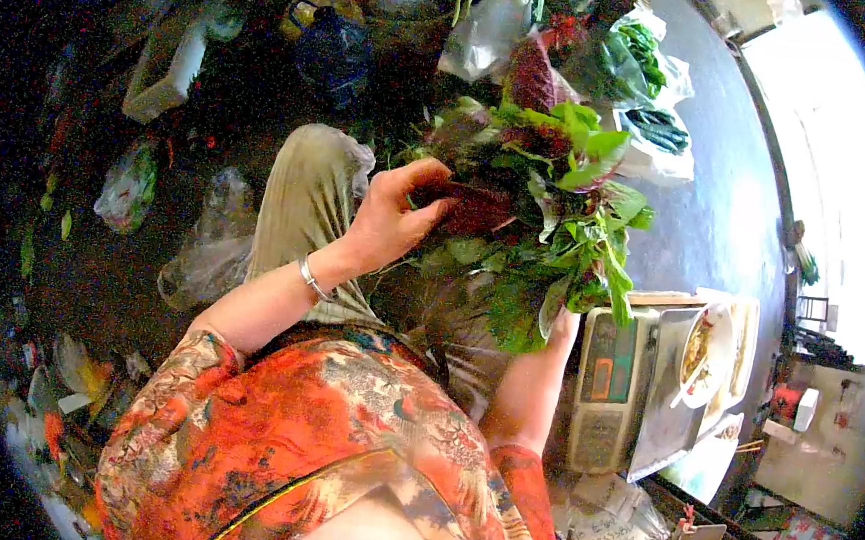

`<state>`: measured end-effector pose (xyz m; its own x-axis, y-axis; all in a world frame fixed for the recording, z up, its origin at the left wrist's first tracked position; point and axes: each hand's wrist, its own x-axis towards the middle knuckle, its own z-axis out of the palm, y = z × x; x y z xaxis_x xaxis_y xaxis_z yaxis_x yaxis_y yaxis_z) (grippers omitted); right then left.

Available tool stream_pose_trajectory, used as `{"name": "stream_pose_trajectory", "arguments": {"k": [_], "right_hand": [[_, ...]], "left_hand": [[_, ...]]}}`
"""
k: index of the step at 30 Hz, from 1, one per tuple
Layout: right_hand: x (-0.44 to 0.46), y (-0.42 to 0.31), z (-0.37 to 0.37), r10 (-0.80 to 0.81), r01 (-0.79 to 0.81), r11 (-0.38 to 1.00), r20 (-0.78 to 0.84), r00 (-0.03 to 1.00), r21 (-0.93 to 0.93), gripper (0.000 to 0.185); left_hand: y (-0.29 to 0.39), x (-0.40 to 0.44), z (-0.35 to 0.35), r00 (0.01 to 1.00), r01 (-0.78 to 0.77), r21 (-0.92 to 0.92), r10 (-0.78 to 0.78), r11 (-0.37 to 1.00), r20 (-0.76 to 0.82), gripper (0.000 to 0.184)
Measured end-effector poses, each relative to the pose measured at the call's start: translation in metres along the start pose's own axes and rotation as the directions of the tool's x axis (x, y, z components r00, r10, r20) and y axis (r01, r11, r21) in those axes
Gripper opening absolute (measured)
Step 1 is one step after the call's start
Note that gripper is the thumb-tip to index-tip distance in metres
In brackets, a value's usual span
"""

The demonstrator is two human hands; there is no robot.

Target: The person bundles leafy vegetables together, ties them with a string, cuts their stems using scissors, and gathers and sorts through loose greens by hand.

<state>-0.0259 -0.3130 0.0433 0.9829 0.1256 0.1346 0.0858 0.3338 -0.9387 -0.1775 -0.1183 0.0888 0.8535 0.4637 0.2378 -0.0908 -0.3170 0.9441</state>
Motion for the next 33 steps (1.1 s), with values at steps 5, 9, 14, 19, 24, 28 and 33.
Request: {"name": "stream_pose_trajectory", "arguments": {"k": [5,9,14,19,24,28,33], "right_hand": [[-0.003,0.002,0.000,-0.002,0.002,1.000,-0.007,1.000,-0.003,0.025],[-0.005,0.004,0.000,0.001,-0.001,1.000,-0.010,1.000,-0.006,0.025],[-0.009,0.005,-0.002,0.004,-0.004,1.000,-0.014,1.000,-0.006,0.025],[-0.005,0.003,-0.007,-0.002,0.002,1.000,-0.027,1.000,-0.014,0.025],[0.002,0.000,-0.011,-0.009,0.009,1.000,-0.035,0.999,-0.016,0.025],[0.005,-0.001,-0.013,-0.015,0.014,1.000,-0.036,0.999,-0.021,0.025],[0.004,0.000,-0.015,-0.011,0.010,1.000,-0.041,0.999,-0.028,0.025]], "left_hand": [[-0.011,0.003,-0.007,1.000,0.009,-0.268,-0.014,0.963,-0.015,0.010],[-0.011,0.002,-0.017,0.995,0.090,-0.305,-0.097,0.948,-0.008,0.008],[-0.013,0.003,-0.030,0.989,0.117,-0.457,-0.147,0.882,-0.031,0.006],[-0.022,0.007,-0.047,0.986,0.041,-0.408,-0.103,0.912,-0.133,0.011],[-0.030,0.010,-0.056,0.983,0.036,-0.008,-0.037,0.999,-0.181,0.015],[-0.044,0.011,-0.046,0.930,-0.194,0.431,0.304,0.881,-0.204,0.014],[-0.040,0.008,-0.040,0.952,-0.237,0.282,0.281,0.930,-0.125,0.021]]}}
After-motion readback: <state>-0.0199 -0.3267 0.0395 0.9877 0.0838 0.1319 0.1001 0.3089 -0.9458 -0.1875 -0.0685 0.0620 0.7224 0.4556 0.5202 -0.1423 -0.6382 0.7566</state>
